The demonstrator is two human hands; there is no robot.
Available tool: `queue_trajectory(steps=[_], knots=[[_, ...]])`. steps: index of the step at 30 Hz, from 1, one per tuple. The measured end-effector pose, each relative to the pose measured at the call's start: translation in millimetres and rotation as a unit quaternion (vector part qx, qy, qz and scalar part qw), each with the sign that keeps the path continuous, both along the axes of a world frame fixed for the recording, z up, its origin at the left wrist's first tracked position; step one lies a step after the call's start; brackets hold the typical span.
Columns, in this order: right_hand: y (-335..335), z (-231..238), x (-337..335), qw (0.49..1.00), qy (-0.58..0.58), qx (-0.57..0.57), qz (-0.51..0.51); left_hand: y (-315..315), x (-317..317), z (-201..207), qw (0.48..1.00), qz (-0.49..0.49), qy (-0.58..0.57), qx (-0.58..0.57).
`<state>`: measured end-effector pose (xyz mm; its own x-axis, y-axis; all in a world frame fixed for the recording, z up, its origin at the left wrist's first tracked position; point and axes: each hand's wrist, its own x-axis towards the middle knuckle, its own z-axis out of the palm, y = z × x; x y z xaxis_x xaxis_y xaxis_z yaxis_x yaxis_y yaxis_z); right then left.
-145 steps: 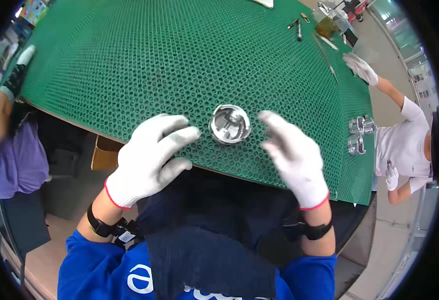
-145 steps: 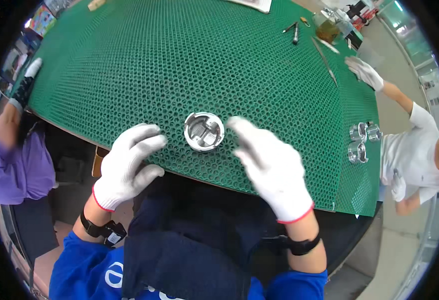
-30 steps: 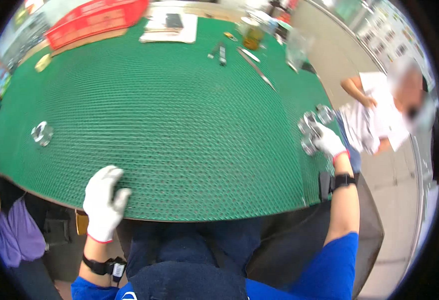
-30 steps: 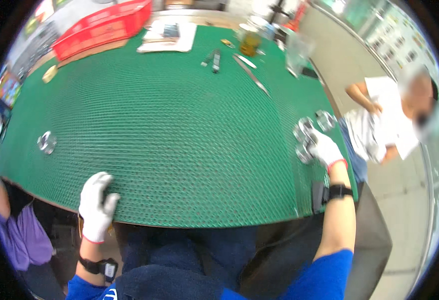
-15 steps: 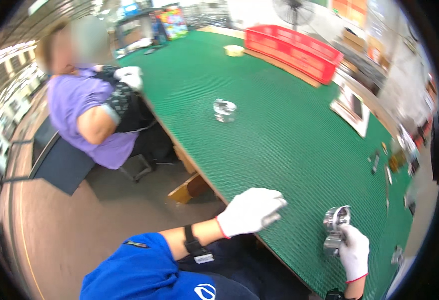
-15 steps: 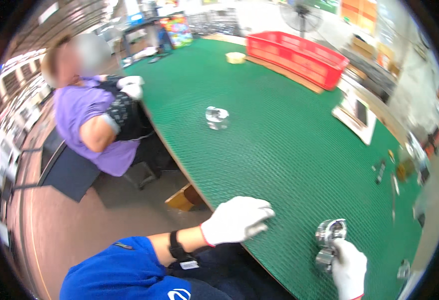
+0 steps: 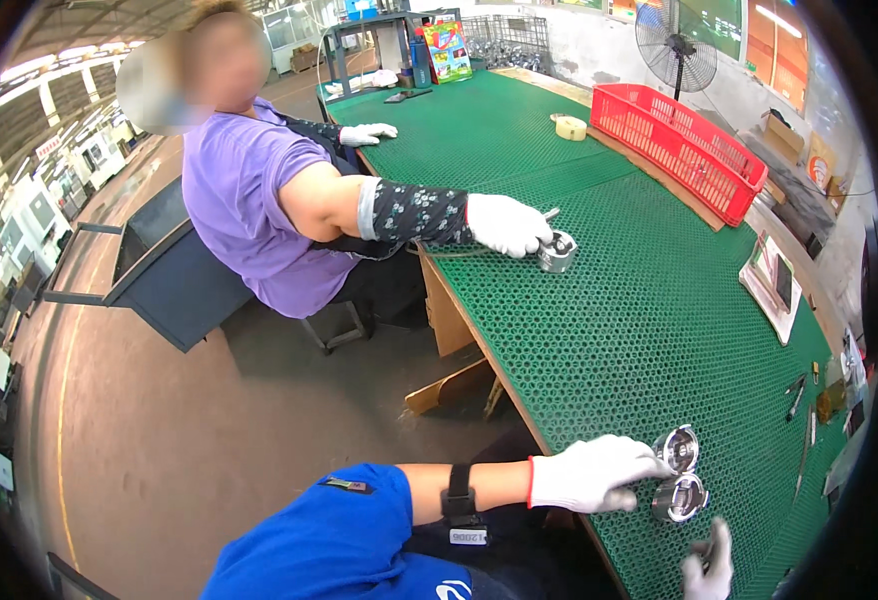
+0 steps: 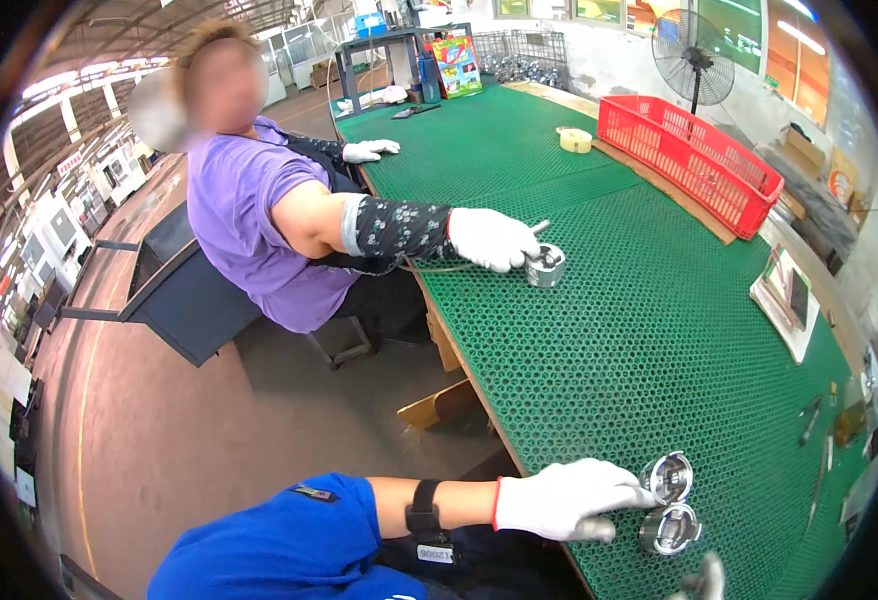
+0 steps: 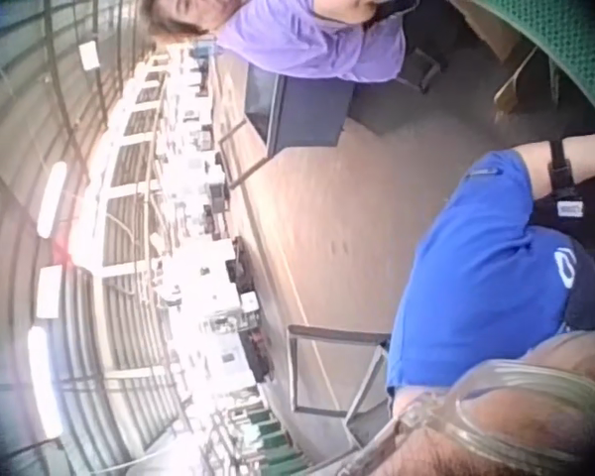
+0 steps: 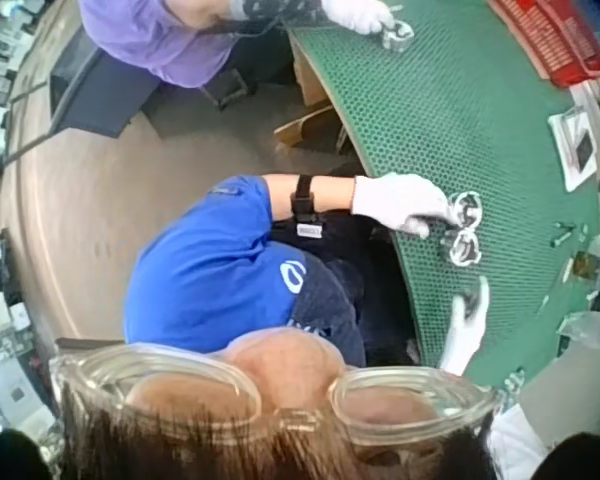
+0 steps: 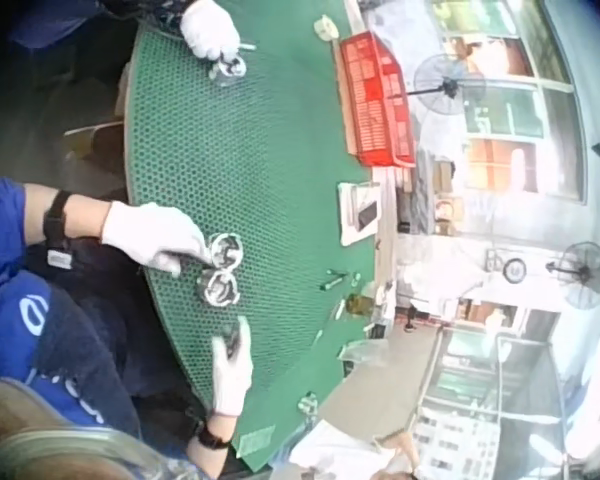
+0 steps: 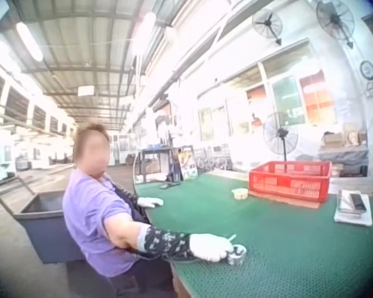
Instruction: Inserts a small pick or scraping tool into the grooves of metal engine pistons to inspect or debur them.
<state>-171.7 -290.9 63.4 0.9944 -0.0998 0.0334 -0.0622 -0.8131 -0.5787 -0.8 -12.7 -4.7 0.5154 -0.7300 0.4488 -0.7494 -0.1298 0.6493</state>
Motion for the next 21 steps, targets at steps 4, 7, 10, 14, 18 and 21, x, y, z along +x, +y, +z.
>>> queue_trajectory(steps=[4,7,10,14,18,21], knots=[[42,17,-28,0.903,0.154,0.358,-0.181,-33,-1,3,0.998,-0.059,-0.004,-0.014],[34,-9,-42,0.874,0.124,0.436,-0.177,-44,-8,14,0.997,-0.067,-0.003,0.025],[29,-22,-60,0.831,0.033,0.507,-0.228,-63,-14,10,0.999,-0.04,-0.005,-0.005],[40,-13,-75,0.81,0.004,0.511,-0.289,-54,-22,22,0.995,-0.078,-0.012,-0.053],[28,-54,-49,0.668,-0.086,0.713,-0.195,-7,-20,44,0.996,-0.027,-0.01,0.085],[29,-60,-34,0.621,-0.153,0.731,-0.239,3,-30,21,0.993,0.047,-0.065,0.087]])
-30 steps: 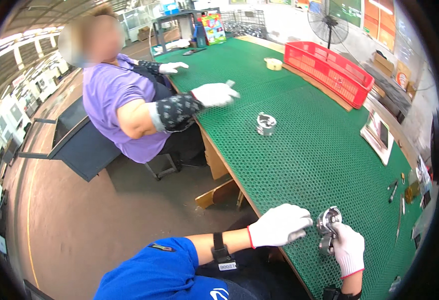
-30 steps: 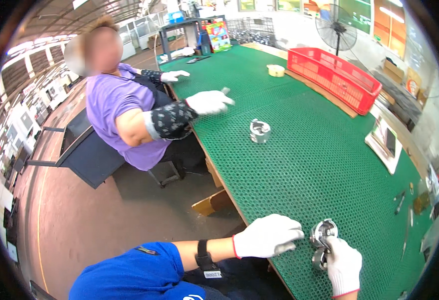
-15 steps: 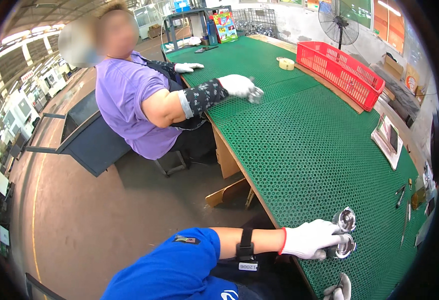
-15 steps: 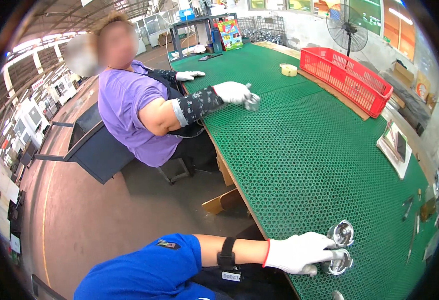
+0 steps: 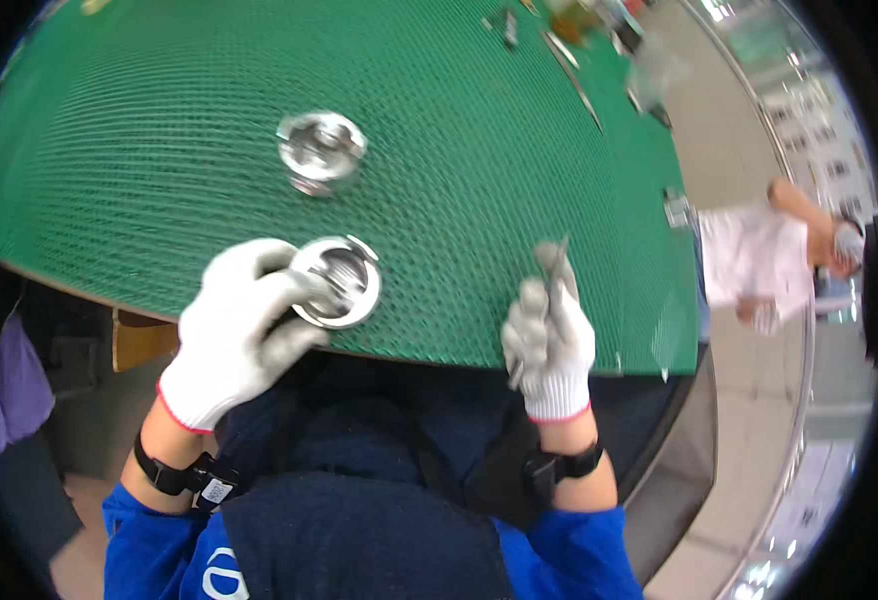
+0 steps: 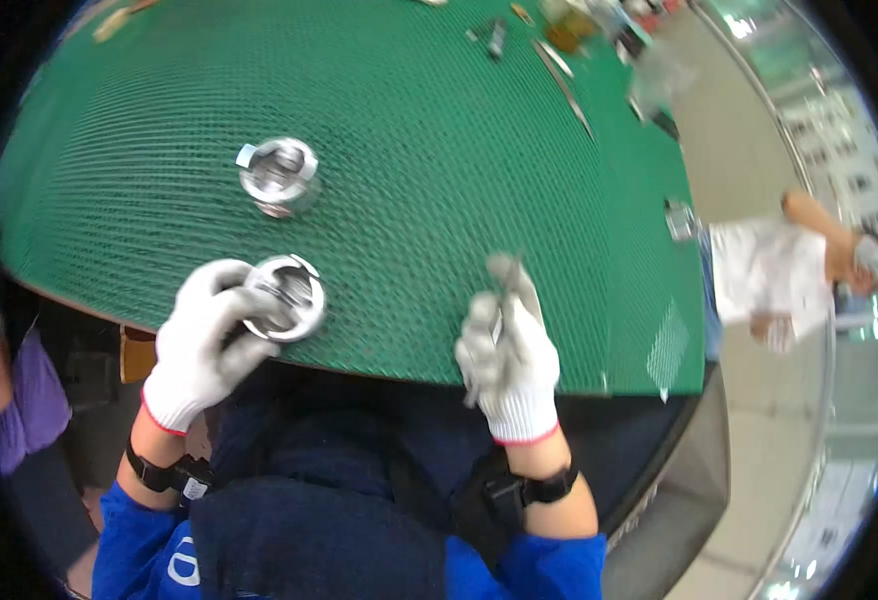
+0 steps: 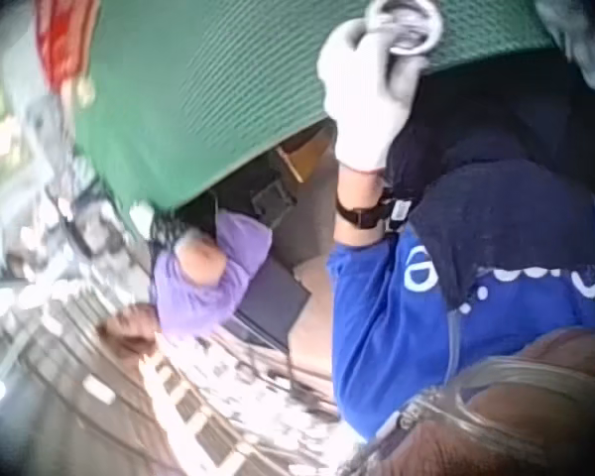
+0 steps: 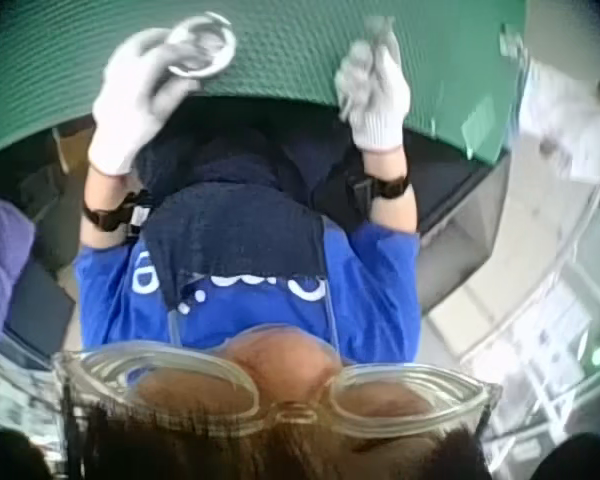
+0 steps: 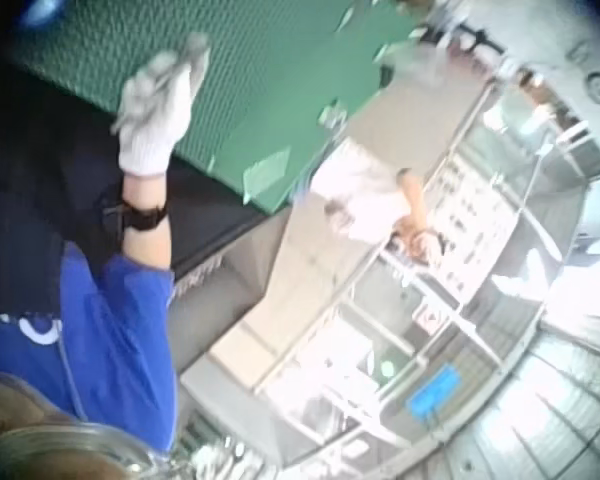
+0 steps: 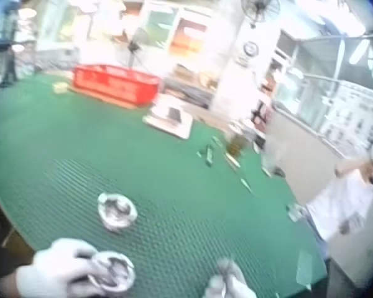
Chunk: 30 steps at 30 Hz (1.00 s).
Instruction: Inserts a small pick or scraping tool into the grooves of metal engine pistons to inspect or debur them.
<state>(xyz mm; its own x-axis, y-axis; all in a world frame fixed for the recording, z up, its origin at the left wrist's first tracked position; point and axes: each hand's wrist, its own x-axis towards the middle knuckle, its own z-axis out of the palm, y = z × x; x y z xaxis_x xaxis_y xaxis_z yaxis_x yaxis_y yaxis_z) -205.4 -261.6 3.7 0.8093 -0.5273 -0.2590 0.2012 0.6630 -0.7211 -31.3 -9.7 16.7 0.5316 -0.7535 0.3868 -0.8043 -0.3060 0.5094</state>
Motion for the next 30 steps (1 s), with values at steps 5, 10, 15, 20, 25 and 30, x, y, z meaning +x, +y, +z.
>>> queue_trajectory(steps=[5,10,15,20,25,30], knots=[[17,57,-14,0.879,0.244,-0.315,0.262,-19,5,-11,0.997,-0.063,0.029,-0.036],[18,50,20,0.531,0.18,-0.808,0.18,-25,-5,-11,0.997,-0.061,0.038,-0.04],[33,60,32,0.434,0.218,-0.853,0.192,-16,-3,-7,0.997,-0.068,0.023,-0.02],[58,56,14,0.509,0.226,-0.778,0.292,-14,2,-7,0.995,-0.091,0.028,0.012],[55,48,22,0.849,0.202,-0.288,0.394,-14,4,-10,0.995,-0.09,0.036,-0.008],[36,82,8,0.893,0.252,-0.249,0.276,-14,11,10,0.987,-0.134,0.055,0.074]])
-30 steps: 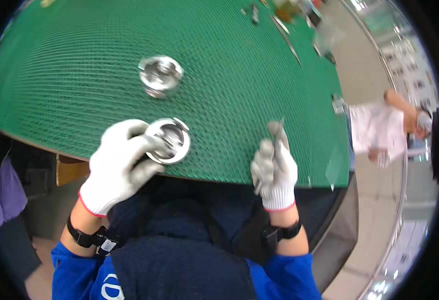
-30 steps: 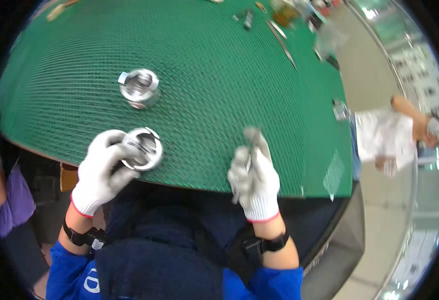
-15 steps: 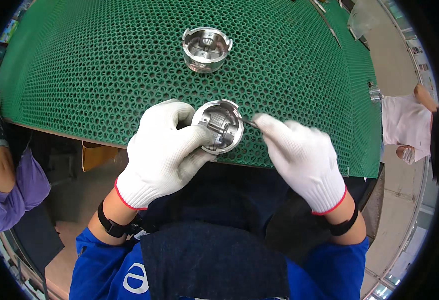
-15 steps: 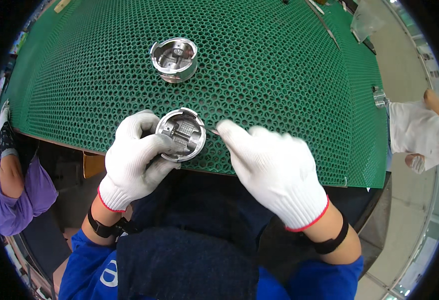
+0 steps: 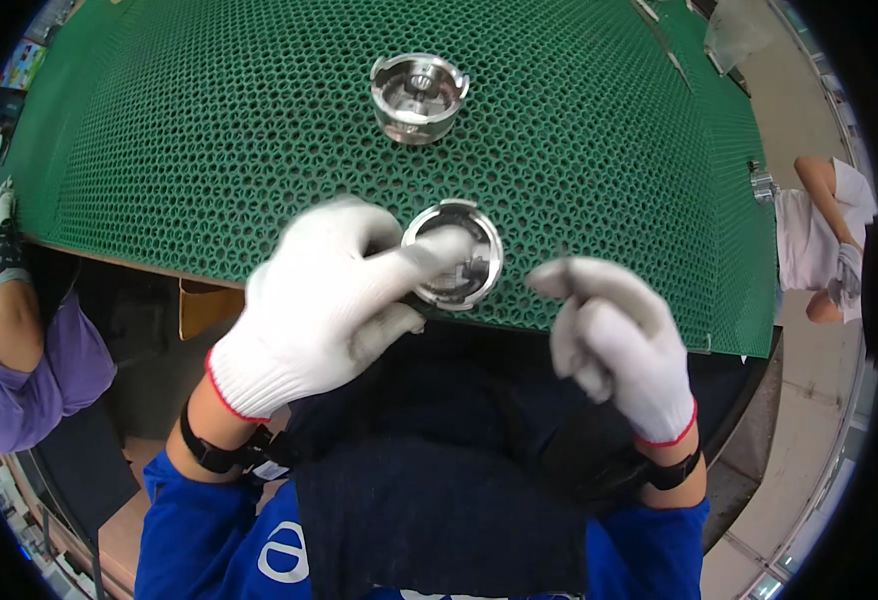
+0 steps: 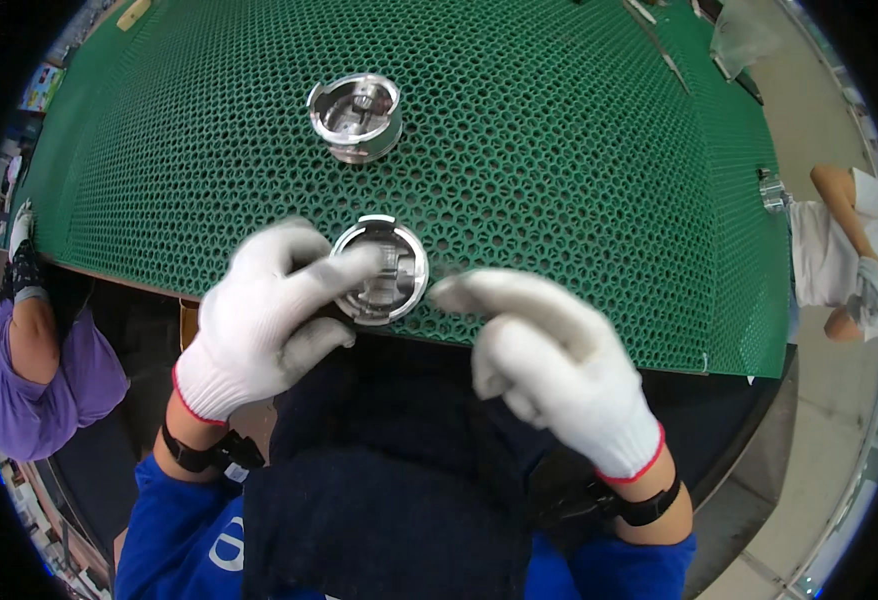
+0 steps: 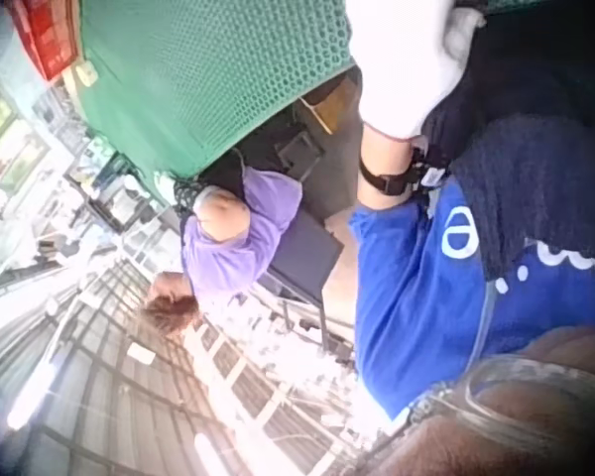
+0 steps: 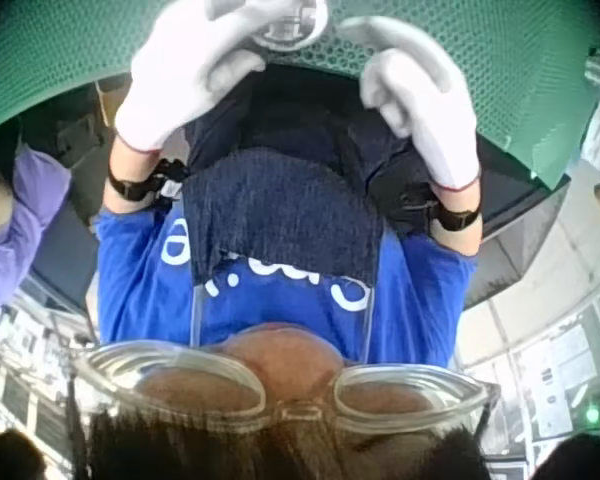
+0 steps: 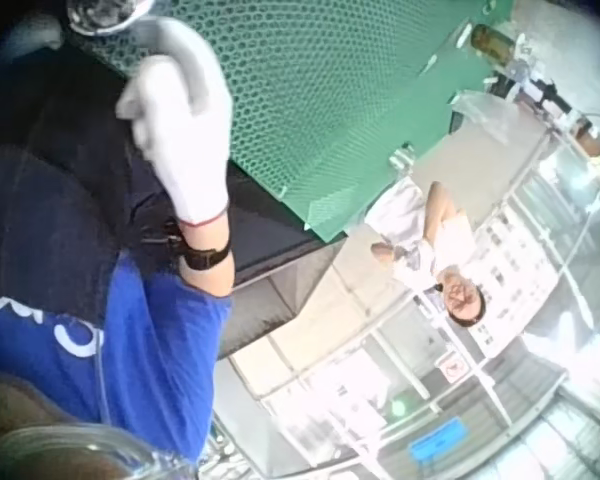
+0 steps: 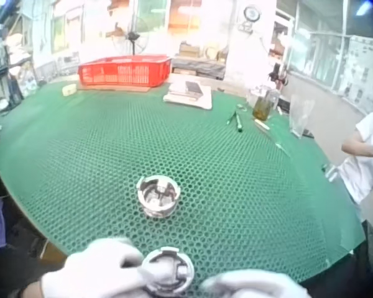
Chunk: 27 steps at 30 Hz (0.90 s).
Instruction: Inserts a small pick or scraping tool into the grooves of metal engine pistons to inspect or debur them.
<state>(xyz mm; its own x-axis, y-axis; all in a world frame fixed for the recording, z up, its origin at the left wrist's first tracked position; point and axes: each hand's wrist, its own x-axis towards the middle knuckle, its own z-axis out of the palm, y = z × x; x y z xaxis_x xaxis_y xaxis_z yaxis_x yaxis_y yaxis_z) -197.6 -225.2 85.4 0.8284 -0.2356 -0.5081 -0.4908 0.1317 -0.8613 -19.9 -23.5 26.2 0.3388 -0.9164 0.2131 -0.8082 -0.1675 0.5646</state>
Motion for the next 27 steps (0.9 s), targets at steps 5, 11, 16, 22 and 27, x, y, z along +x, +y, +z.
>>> queue_trajectory(steps=[5,11,16,22,27], knots=[[-12,13,-18,0.995,0.001,-0.089,-0.034,-12,-6,5,0.983,0.061,-0.151,-0.084],[-28,-15,-11,0.902,-0.087,-0.406,0.119,-11,-6,-12,0.995,0.059,0.008,-0.079],[-26,-15,32,0.731,-0.135,-0.639,0.196,-23,-6,-18,0.986,0.057,-0.029,-0.155],[1,-25,18,0.717,-0.086,-0.646,0.247,-22,-4,-14,0.996,0.056,-0.017,-0.074],[21,-47,16,0.971,-0.067,-0.207,0.094,-21,-1,-12,0.995,0.057,-0.029,-0.071]])
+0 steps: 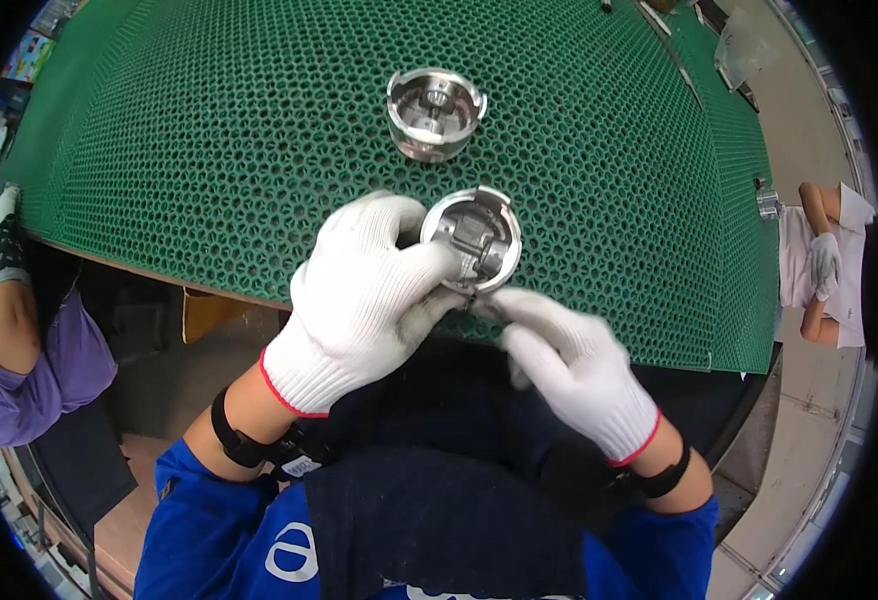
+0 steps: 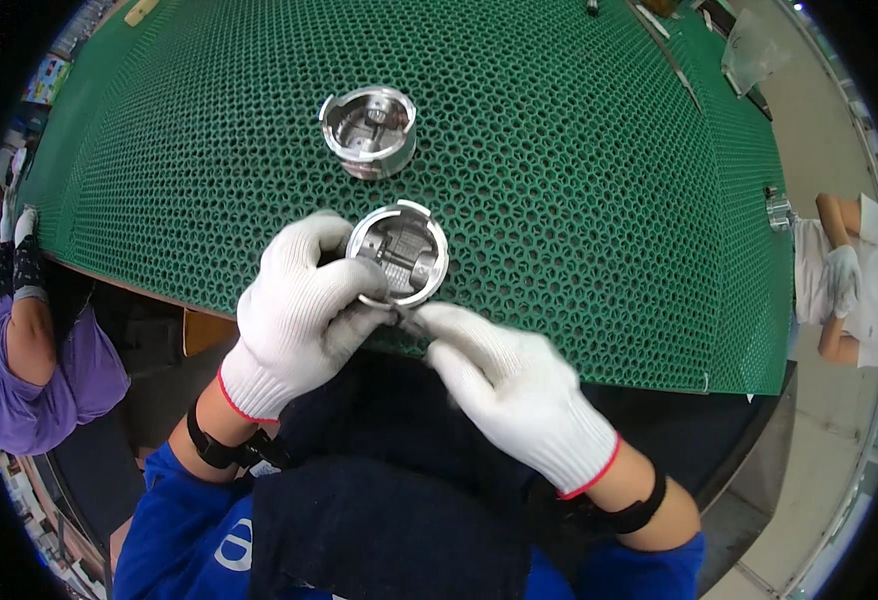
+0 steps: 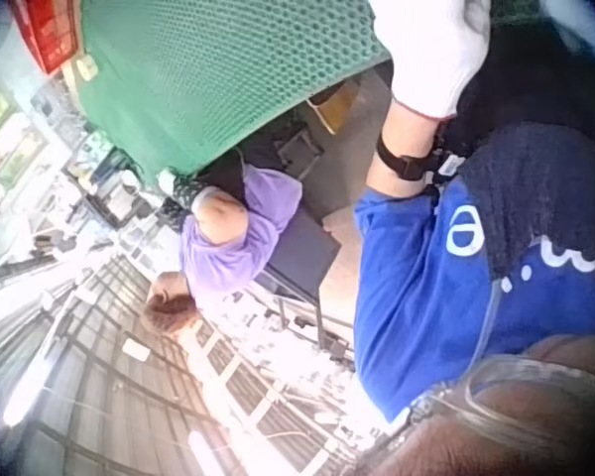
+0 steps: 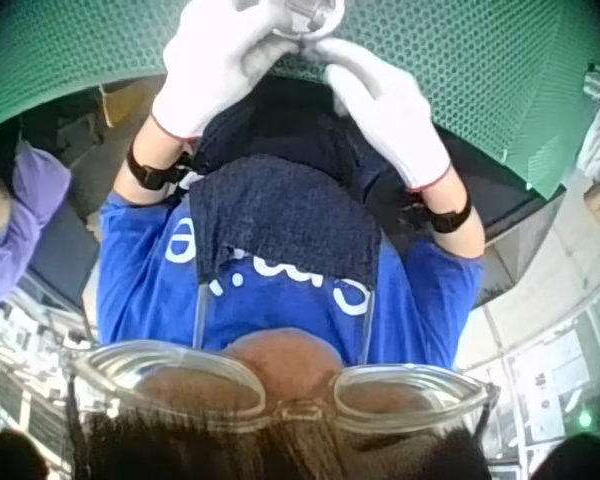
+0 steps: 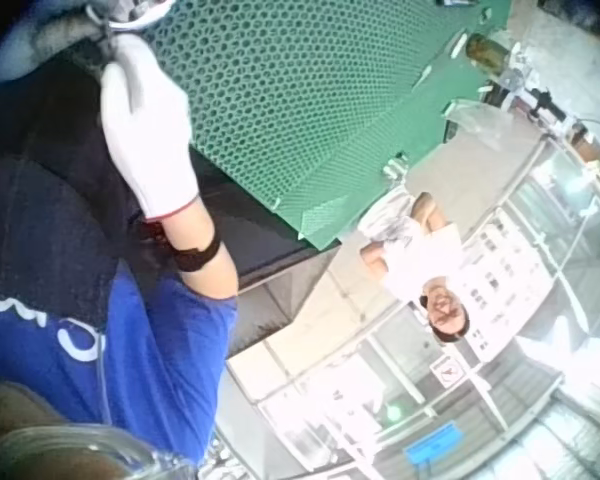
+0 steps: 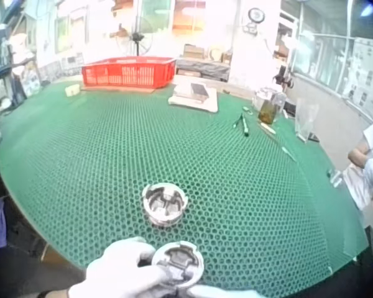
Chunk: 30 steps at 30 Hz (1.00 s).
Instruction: Inserts a small pick or scraping tool into the grooves of metal engine pistons to inspect or debur them.
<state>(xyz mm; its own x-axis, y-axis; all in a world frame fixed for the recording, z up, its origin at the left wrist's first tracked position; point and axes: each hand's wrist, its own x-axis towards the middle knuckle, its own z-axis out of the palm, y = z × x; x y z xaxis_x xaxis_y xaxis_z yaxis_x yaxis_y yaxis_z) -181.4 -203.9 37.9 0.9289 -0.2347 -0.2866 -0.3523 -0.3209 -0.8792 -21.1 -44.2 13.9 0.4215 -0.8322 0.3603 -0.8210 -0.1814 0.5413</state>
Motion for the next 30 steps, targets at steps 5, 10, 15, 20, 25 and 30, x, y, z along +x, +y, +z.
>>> queue_trajectory(steps=[5,10,15,20,25,30], knots=[[-9,39,3,0.952,0.072,0.297,0.034,11,7,1,0.998,0.022,-0.004,-0.05],[-32,15,-24,0.973,0.001,0.158,-0.167,88,131,-10,0.965,0.244,-0.099,-0.011],[-35,6,-28,0.974,-0.001,0.159,-0.16,93,148,17,0.933,0.281,-0.222,-0.032],[-37,2,-38,0.974,0.009,0.149,-0.171,-15,70,45,0.964,0.023,-0.262,0.043],[-35,-2,-32,0.976,-0.004,0.144,-0.161,-16,63,33,0.964,-0.035,-0.26,0.031],[-31,13,-25,0.984,0.035,0.097,-0.147,19,4,26,0.998,-0.018,-0.061,-0.001]])
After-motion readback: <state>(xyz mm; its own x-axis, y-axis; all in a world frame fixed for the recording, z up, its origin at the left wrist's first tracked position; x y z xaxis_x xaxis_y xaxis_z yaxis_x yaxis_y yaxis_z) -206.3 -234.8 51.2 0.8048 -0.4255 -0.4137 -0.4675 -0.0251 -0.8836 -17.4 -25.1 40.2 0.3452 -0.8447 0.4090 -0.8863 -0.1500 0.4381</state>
